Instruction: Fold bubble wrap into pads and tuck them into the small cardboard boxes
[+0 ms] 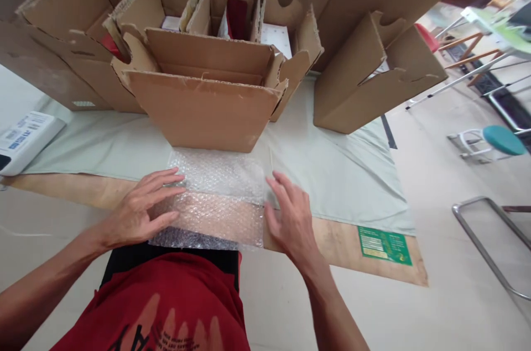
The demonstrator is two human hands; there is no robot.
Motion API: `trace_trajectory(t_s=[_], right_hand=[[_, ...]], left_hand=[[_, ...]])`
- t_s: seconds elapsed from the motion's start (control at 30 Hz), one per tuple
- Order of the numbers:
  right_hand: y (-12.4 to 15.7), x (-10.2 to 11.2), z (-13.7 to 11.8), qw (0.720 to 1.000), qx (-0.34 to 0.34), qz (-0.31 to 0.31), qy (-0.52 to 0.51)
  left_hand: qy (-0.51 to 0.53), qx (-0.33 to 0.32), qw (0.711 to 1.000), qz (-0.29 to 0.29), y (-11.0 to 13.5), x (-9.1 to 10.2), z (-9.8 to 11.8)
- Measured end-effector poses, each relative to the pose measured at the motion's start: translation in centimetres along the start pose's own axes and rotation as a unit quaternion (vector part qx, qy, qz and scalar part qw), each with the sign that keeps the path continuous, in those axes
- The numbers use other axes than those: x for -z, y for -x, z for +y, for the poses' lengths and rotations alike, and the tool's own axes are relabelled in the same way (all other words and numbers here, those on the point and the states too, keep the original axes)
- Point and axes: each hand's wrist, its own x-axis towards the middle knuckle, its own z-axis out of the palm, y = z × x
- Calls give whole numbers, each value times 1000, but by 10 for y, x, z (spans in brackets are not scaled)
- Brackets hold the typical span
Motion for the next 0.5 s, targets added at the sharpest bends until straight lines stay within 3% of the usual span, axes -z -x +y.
trace_trajectory(t_s=[0.13,0.23,0.37,0.5], right_hand=[[41,21,-8,984,80,-158,-6],[51,15,-14,983,82,-166,8],[45,0,-17,986,110,-123,-31],[41,6,-19,987,98,-68,-108]], left_hand=[[-10,-41,990,-134,25,17,-5],[-50,-76,977,-192,41,15,-7],[-94,-94,979,-156,49,5,-15],[-51,-96,992,-60,46,0,-20]])
